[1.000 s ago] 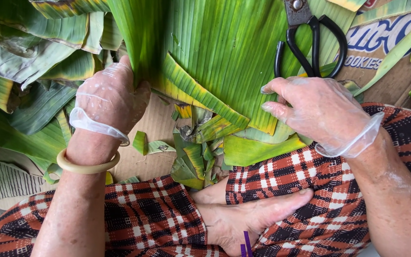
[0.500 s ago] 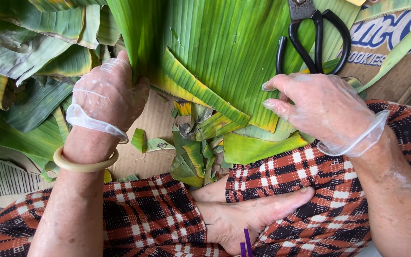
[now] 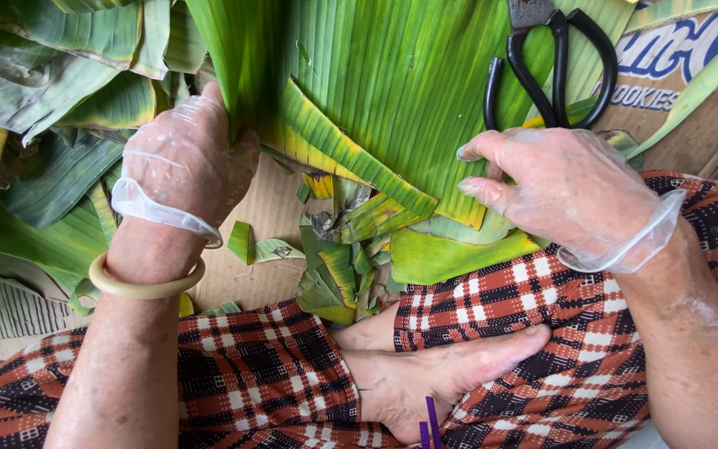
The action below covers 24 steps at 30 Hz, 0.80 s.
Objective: Trimming and preparing banana leaves into uniform shapes using scissors
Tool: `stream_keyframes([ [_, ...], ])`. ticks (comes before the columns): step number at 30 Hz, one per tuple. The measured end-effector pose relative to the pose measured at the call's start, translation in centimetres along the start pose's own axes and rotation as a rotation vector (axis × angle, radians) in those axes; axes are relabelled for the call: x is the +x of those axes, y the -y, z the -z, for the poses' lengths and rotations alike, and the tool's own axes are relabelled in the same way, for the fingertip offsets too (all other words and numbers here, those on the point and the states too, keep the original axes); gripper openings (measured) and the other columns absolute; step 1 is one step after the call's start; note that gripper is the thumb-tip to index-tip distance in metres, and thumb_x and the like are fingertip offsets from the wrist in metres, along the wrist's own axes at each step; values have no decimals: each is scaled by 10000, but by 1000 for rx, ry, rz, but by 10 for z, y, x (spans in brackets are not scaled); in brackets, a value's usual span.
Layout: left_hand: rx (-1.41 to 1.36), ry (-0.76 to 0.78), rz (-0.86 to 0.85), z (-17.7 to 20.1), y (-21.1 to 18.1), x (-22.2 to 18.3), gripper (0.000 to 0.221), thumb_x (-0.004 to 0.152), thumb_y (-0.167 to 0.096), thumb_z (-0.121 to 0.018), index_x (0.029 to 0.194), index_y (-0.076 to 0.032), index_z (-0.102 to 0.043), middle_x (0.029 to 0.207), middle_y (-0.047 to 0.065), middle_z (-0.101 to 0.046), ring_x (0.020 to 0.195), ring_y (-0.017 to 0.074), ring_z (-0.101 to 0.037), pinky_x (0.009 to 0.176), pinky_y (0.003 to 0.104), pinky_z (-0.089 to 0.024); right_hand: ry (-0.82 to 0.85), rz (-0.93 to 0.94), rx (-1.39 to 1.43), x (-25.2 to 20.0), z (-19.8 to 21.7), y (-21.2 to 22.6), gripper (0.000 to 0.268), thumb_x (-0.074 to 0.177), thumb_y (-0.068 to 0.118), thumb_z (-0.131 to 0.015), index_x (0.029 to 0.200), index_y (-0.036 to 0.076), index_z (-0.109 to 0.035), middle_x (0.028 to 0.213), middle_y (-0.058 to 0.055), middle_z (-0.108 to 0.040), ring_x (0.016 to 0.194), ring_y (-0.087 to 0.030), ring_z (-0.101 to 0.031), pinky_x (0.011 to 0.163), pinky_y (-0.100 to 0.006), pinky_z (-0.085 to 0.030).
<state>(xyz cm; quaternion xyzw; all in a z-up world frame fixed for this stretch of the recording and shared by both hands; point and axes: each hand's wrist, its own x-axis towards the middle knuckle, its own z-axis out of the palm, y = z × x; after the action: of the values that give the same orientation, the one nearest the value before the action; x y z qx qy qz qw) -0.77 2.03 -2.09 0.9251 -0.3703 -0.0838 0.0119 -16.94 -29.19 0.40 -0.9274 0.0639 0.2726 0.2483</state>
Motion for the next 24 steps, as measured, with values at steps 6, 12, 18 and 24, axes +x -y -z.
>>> stream_keyframes([
  [6, 0, 27, 8, 0, 0, 0, 280, 910, -196, -754, 1082, -35, -603, 801, 129, -694, 627, 362, -665, 544, 461, -520, -15, -6, -7, 0, -1, 0, 350, 892, 290, -688, 1186, 100, -686, 874, -63, -751, 710, -350, -696, 653, -487, -547],
  [12, 44, -33, -30, -2, 2, 0, 292, 915, -215, -766, 1100, -45, -618, 791, 120, -697, 608, 338, -666, 520, 442, -521, -48, 36, 28, -1, 0, 1, 380, 893, 280, -686, 1229, 104, -663, 905, -52, -734, 756, -329, -691, 713, -479, -543],
  [18, -83, 7, 18, 9, 1, 5, 245, 893, -151, -728, 1097, -40, -649, 735, 151, -683, 570, 379, -629, 518, 483, -497, -42, -2, 23, -1, 1, 1, 358, 905, 293, -666, 1200, 89, -668, 907, -83, -741, 749, -344, -690, 703, -481, -543],
  [24, -714, 141, 321, 39, -7, 19, 396, 906, 68, -603, 1289, -7, -674, 821, 111, -733, 599, 190, -648, 531, 323, -535, -212, 44, 119, -1, 11, 8, 285, 927, 187, -671, 1180, 54, -680, 863, -74, -707, 651, -287, -646, 628, -432, -523],
])
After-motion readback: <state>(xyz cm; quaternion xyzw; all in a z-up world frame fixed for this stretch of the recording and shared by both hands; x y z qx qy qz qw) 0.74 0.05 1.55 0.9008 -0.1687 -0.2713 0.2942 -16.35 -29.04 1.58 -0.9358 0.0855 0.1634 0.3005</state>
